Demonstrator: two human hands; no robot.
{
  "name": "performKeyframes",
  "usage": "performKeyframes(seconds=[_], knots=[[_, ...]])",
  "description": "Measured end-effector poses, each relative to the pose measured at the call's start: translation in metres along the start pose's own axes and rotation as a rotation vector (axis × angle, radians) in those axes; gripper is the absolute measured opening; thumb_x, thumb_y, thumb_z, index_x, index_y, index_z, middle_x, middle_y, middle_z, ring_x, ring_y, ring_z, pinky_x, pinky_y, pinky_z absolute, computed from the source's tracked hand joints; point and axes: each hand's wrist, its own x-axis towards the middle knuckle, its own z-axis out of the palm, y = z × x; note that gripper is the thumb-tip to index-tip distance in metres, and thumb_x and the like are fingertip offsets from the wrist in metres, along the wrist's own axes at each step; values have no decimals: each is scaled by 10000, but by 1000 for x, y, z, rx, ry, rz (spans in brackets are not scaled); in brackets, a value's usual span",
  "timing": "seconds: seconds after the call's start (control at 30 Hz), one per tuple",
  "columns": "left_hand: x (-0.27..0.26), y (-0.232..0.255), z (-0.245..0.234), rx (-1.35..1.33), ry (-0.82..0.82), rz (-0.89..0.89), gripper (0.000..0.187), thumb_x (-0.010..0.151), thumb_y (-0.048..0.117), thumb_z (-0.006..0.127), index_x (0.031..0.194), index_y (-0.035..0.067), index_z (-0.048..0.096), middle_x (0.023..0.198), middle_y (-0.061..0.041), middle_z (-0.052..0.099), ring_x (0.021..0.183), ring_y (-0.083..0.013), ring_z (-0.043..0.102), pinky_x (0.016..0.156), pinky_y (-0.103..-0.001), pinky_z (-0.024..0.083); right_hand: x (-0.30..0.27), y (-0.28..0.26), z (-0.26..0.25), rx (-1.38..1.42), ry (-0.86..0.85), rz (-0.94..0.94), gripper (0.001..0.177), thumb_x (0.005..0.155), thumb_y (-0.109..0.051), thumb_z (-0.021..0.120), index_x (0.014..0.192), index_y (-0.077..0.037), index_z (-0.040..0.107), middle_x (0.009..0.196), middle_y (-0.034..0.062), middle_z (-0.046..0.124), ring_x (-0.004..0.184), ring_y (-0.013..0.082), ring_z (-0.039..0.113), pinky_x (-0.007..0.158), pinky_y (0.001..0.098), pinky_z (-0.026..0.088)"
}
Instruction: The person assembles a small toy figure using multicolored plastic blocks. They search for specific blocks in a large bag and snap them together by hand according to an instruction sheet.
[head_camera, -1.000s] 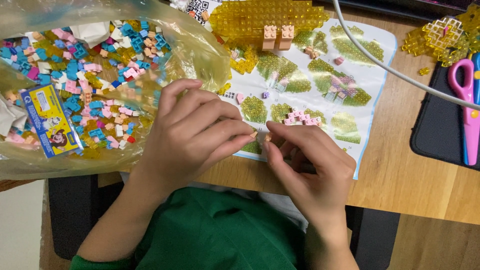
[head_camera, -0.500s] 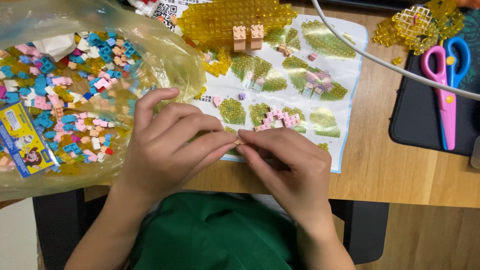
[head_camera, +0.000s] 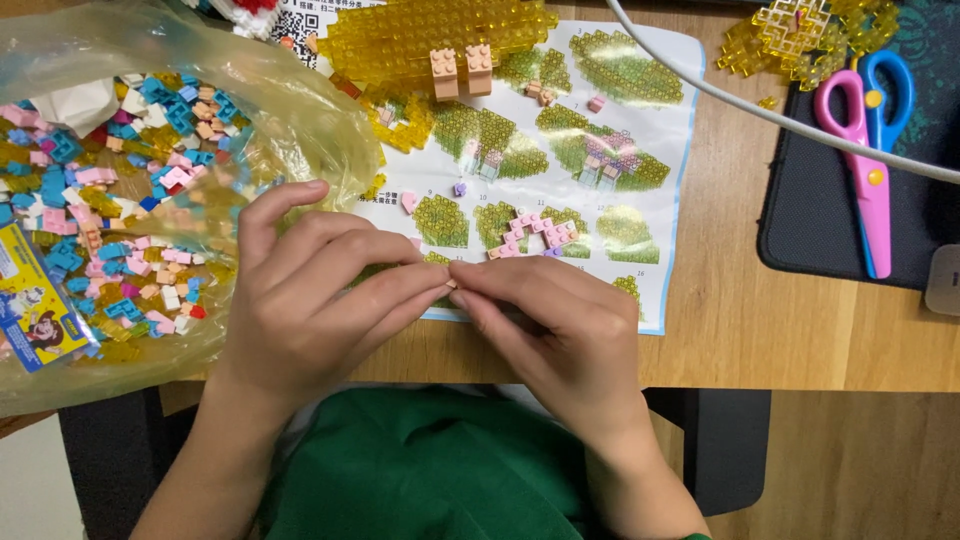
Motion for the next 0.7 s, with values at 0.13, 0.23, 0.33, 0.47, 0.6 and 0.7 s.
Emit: performKeyframes(seconds=[0.13, 0.23, 0.33, 0.47, 0.6, 0.7], knots=[[0, 0, 0, 1, -2, 8, 147, 902, 181, 849, 897, 123, 714, 906, -5, 711, 820, -216, 593, 974, -448, 369, 0, -1, 0, -12, 3, 8, 137, 882, -42, 711, 1015, -17, 694, 926, 89, 740, 780, 150, 709, 668, 227, 544], [0, 1, 0, -12, -12, -4, 106, 917, 177, 819, 921, 146, 717, 914, 3, 701, 819, -219, 586, 975, -444, 356, -3, 1, 1, -60, 11, 59, 175, 877, -101, 732, 1042, -55, 694, 911, 46, 747, 710, 97, 678, 624, 203, 523], [0, 0, 0, 2, -26, 1, 103, 908, 184, 828, 907, 140, 735, 911, 2, 702, 829, -211, 596, 985, -434, 344, -3, 1, 0, -48, 2, 82, 202, 878, -98, 734, 1072, -74, 680, 897, 48, 742, 693, 80, 674, 586, 184, 535], [-2, -1, 2, 16, -25, -13, 100, 911, 194, 819, 900, 147, 730, 905, 14, 705, 828, -205, 592, 992, -434, 339, -3, 1, -1, -40, -19, 102, 210, 894, -94, 711, 1101, -78, 674, 892, 28, 728, 636, 57, 604, 541, 175, 477], [-2, 0, 0, 40, -21, -34, 120, 903, 196, 836, 889, 162, 722, 893, 21, 700, 825, -204, 591, 997, -432, 342, -2, -2, 0, -33, -36, 127, 196, 907, -87, 685, 1102, -82, 669, 866, 19, 702, 614, 54, 559, 537, 175, 446], [-3, -1, 1, 26, -6, -44, 125, 891, 171, 843, 879, 151, 721, 880, 23, 694, 827, -198, 591, 1001, -430, 340, -1, -5, 0, -19, -39, 137, 172, 908, -72, 676, 1080, -79, 673, 827, 10, 676, 612, 58, 543, 533, 175, 445]])
